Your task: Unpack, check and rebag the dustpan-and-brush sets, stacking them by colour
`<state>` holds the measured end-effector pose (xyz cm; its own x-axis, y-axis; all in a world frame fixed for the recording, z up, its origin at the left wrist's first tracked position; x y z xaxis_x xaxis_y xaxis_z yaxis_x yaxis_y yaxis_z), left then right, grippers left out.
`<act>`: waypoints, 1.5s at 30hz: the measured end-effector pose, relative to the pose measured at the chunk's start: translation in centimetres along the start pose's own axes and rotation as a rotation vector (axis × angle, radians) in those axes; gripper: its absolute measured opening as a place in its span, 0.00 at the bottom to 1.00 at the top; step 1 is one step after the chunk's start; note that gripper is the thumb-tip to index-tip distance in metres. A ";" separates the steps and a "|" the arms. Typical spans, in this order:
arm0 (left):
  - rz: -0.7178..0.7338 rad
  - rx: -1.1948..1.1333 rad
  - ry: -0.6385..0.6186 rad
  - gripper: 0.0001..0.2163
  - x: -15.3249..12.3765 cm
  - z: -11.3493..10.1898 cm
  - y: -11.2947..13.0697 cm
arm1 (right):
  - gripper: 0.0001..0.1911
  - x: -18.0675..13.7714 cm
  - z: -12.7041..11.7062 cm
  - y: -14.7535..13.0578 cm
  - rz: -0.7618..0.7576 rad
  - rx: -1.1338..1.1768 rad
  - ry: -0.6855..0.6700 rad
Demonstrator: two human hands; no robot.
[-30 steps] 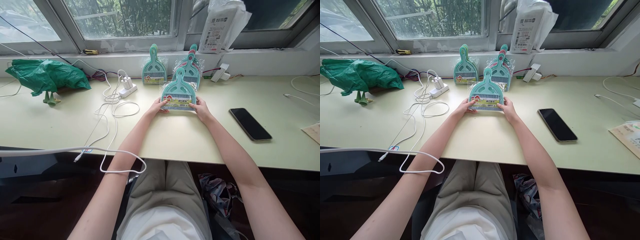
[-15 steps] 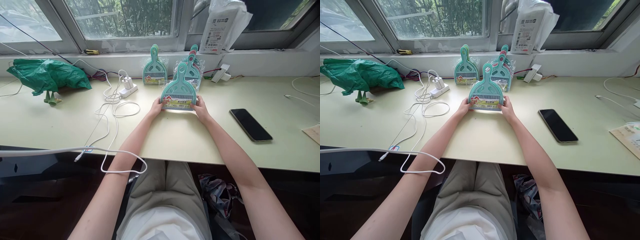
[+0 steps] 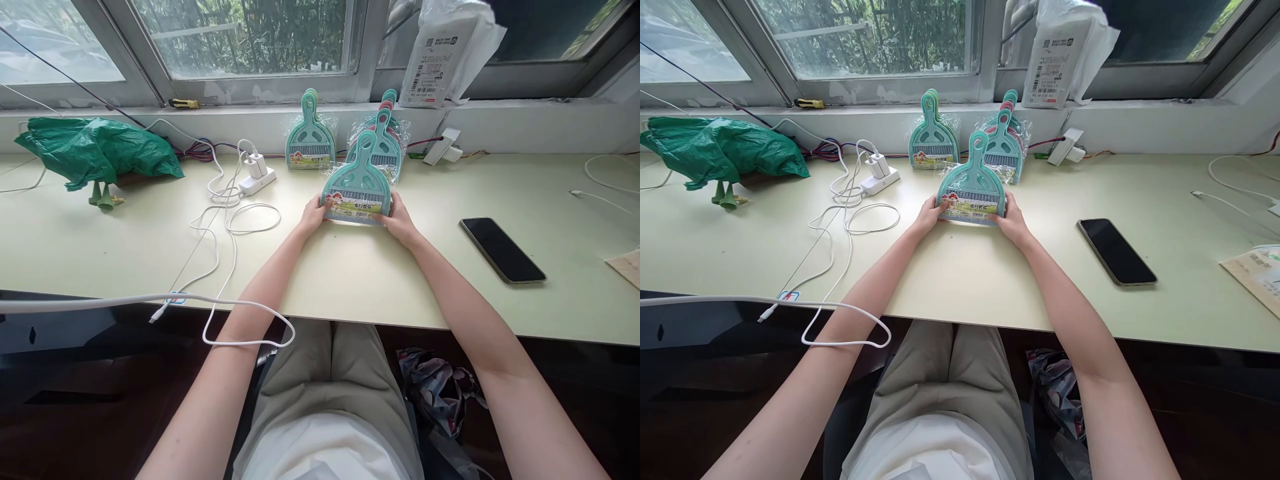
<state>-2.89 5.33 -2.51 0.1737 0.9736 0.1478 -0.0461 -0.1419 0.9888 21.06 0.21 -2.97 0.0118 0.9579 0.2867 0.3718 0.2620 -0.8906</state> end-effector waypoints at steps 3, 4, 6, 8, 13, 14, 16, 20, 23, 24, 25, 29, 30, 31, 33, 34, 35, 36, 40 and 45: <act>0.007 -0.037 -0.052 0.12 -0.3 -0.1 0.3 | 0.41 0.2 0.0 0.4 0.019 0.007 0.019; 0.015 -0.059 -0.087 0.14 -0.4 -0.1 0.5 | 0.40 0.3 0.0 0.6 0.021 0.004 0.030; 0.029 -0.117 -0.169 0.20 -0.7 -0.1 0.8 | 0.39 0.4 -0.1 0.9 0.017 -0.006 0.053; 0.045 -0.150 -0.224 0.27 -0.9 -0.2 1.0 | 0.38 0.4 -0.1 1.1 0.007 -0.018 0.069; 0.110 -0.052 -0.137 0.21 -0.4 -0.7 0.9 | 0.38 0.1 0.1 0.7 0.002 -0.069 0.080; 0.112 -0.039 -0.115 0.19 -0.3 -0.8 0.8 | 0.39 0.1 0.2 0.5 0.004 -0.081 0.088; 0.122 -0.017 -0.087 0.17 -0.1 -0.9 0.8 | 0.39 0.0 0.3 0.3 0.008 -0.109 0.113; 0.173 0.079 -0.034 0.15 -0.1 -1.0 1.0 | 0.28 0.1 0.4 0.1 0.000 -0.223 0.203; 0.198 0.204 0.041 0.14 -0.4 -1.3 1.3 | 0.23 0.6 0.6 0.1 -0.007 -0.303 0.249; 0.201 0.251 0.071 0.13 -0.5 -1.5 1.3 | 0.22 0.9 0.8 0.1 -0.009 -0.327 0.257; 0.204 0.297 0.103 0.13 -0.6 -1.7 1.4 | 0.21 1.3 1.1 0.0 -0.011 -0.351 0.262; 0.237 0.393 0.279 0.16 -0.9 -2.7 1.3 | 0.18 4.0 3.4 -0.4 -0.028 -0.446 0.250; 0.254 0.397 0.342 0.18 -0.9 -3.0 1.3 | 0.18 5.0 4.1 -0.6 -0.034 -0.468 0.244; 0.268 0.395 0.412 0.19 -0.9 -3.3 1.2 | 0.17 6.0 5.0 -0.7 -0.039 -0.487 0.238; 0.264 0.365 0.548 0.20 -0.8 -3.9 1.2 | 0.17 8.1 6.8 -1.2 -0.041 -0.519 0.230; 0.242 0.334 0.599 0.20 -0.7 -4.2 1.1 | 0.17 9.1 7.7 -1.3 -0.034 -0.531 0.227; 0.209 0.294 0.636 0.19 -0.6 -4.5 1.1 | 0.18 10.1 8.7 -1.5 -0.022 -0.539 0.224; 0.175 0.252 0.655 0.18 -0.5 -4.8 1.0 | 0.18 11.0 9.6 -1.7 -0.008 -0.543 0.222; 0.096 0.167 0.692 0.15 0.1 -5.6 0.7 | 0.21 14.2 13.0 -2.2 0.041 -0.530 0.241; 0.125 0.216 0.697 0.13 0.8 -5.8 0.5 | 0.23 17.3 15.4 -2.0 0.098 -0.485 0.345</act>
<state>-8.46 7.04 -1.98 -0.4886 0.8251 0.2836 0.1823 -0.2213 0.9580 6.17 18.02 -1.65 0.3379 0.8601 0.3821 0.7340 0.0133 -0.6790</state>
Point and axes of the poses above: each hand's wrist, its own x-axis towards the middle knuckle, its own z-axis out of the palm, y = z × x, the point moved 1 cm from there along x, towards the middle knuckle, and after that the axes turned 11 degrees about -x, right-handed, at the moved point
